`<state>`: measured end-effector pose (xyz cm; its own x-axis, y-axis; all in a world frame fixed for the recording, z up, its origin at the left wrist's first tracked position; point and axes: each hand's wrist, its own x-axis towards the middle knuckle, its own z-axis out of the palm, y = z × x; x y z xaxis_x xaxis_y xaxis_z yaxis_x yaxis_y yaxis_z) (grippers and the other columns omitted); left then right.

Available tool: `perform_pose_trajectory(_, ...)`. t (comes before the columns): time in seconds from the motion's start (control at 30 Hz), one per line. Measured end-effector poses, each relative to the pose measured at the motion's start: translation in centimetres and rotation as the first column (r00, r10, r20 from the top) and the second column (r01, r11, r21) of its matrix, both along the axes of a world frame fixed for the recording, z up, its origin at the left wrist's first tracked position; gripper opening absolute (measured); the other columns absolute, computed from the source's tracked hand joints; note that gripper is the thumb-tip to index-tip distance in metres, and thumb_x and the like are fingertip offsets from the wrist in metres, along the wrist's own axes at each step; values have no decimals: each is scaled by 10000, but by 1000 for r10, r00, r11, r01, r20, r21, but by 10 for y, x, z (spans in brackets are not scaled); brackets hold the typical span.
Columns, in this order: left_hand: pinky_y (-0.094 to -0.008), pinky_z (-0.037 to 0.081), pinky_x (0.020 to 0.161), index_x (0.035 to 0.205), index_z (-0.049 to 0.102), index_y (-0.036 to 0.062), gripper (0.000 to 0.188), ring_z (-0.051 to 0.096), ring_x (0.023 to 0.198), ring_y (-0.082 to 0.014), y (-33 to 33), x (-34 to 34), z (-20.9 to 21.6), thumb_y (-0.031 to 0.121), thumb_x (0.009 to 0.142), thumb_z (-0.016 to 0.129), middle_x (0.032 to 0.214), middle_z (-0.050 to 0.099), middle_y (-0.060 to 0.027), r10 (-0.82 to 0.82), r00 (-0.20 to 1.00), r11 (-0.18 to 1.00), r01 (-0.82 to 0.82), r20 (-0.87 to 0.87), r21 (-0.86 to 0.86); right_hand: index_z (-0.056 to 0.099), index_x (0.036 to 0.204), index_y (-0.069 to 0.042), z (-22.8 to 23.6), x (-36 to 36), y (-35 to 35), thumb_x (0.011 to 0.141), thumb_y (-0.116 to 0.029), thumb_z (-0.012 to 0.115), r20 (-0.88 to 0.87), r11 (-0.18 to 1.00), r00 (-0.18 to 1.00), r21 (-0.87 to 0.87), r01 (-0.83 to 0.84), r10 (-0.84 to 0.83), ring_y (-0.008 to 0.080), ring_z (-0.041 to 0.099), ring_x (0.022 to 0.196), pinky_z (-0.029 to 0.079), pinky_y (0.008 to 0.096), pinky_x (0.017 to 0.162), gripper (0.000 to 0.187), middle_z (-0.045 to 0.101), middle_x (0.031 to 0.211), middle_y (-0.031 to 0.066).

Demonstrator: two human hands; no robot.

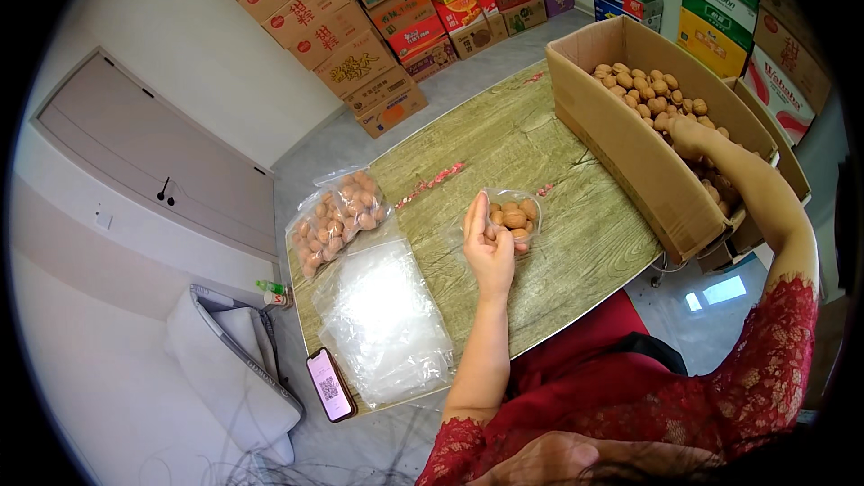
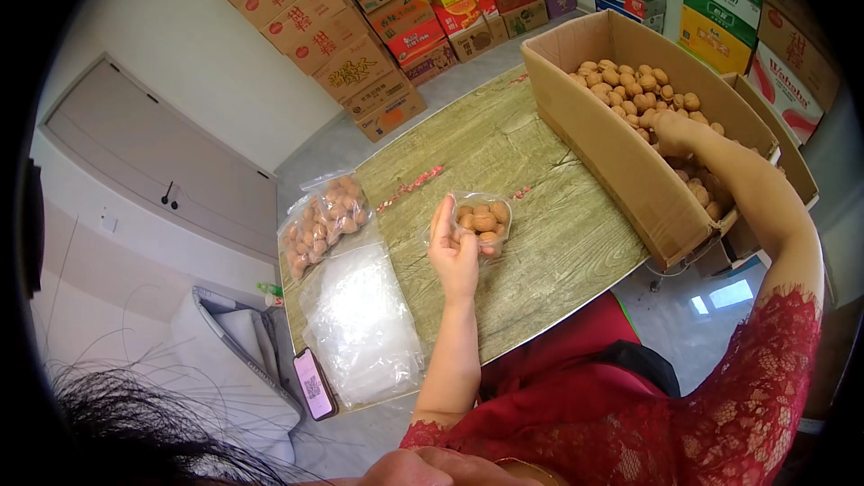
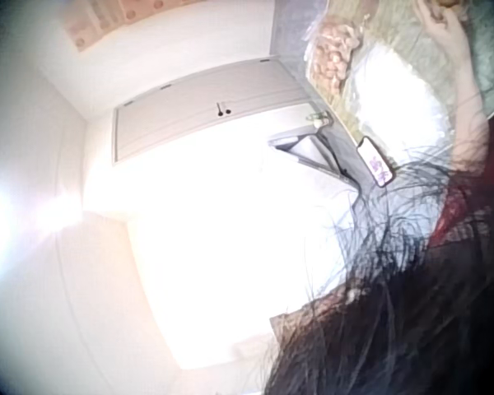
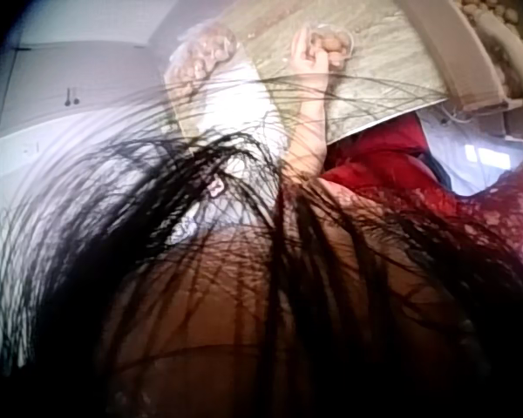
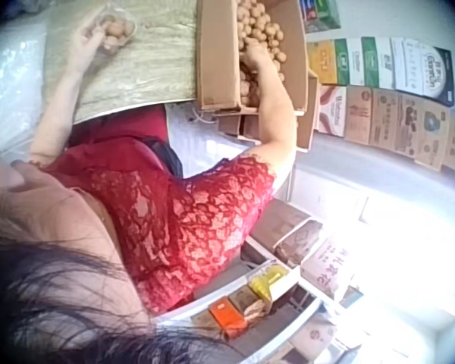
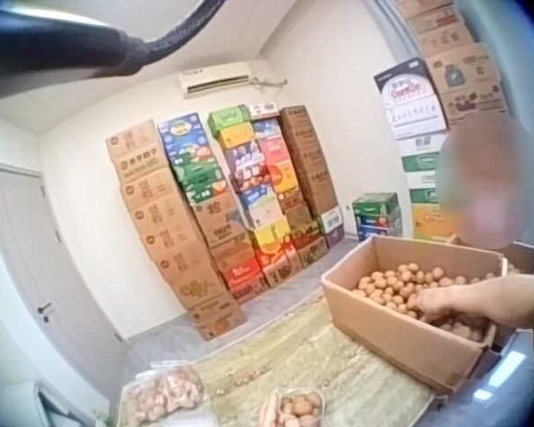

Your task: The person picks up walnuts from a cardboard box and places them into small plastic bags by hand.

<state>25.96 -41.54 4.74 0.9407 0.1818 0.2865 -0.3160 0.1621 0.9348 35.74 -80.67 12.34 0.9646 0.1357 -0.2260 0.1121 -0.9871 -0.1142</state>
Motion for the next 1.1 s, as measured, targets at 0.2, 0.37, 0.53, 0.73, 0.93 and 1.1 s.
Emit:
perform_pose_trajectory(0.2,-231,555,547,1378,409,-68,577,595,673,-85,-1,1,-5,-139,805,400,1444,350,-149,-13,1000,1000,13,9,-6,637,1125,-94,-4,2,-8,743,-268,742,-49,999,999,40,13,-11,311,636,946,507,402,824,433,664,1020,151)
perform_pose_trajectory(0.37,-228,566,535,1378,437,-19,611,565,723,-79,0,3,-7,-159,784,408,1401,371,-118,-16,999,1000,16,28,-1,598,1265,-299,20,-13,19,785,-149,674,-156,968,983,-244,61,-101,301,626,973,480,392,858,508,650,1045,139)
perform_pose_trajectory(0.53,-228,567,542,1377,433,-27,611,558,715,-77,4,3,-7,-163,781,406,1406,368,-114,-4,1000,1000,4,29,-4,687,1005,-63,29,-10,22,688,-206,716,-145,968,986,-246,46,-84,306,650,915,530,389,746,349,664,997,179)
perform_pose_trajectory(0.73,-226,564,556,1376,424,-45,604,584,749,-90,-5,2,-7,-160,783,406,1416,359,-118,-31,999,999,32,40,-17,576,928,-29,78,-40,6,814,-104,610,549,954,824,297,-40,-137,264,581,814,479,361,766,141,565,917,126)
perform_pose_trajectory(0.93,-226,559,558,1380,416,-50,610,598,761,-101,6,-1,-8,-164,781,411,1420,346,-120,-32,999,999,32,10,-5,609,1078,-64,92,-133,132,781,-47,639,679,525,603,723,-449,-420,150,546,968,427,277,890,299,571,1014,31)
perform_pose_trajectory(1.1,-227,557,561,1391,389,-61,570,612,749,-103,-4,0,-2,-132,826,422,1439,352,-156,-59,996,998,60,60,-11,626,1025,-20,19,-94,213,762,-130,708,633,476,773,693,-542,-43,252,601,911,492,340,795,296,587,1003,137)
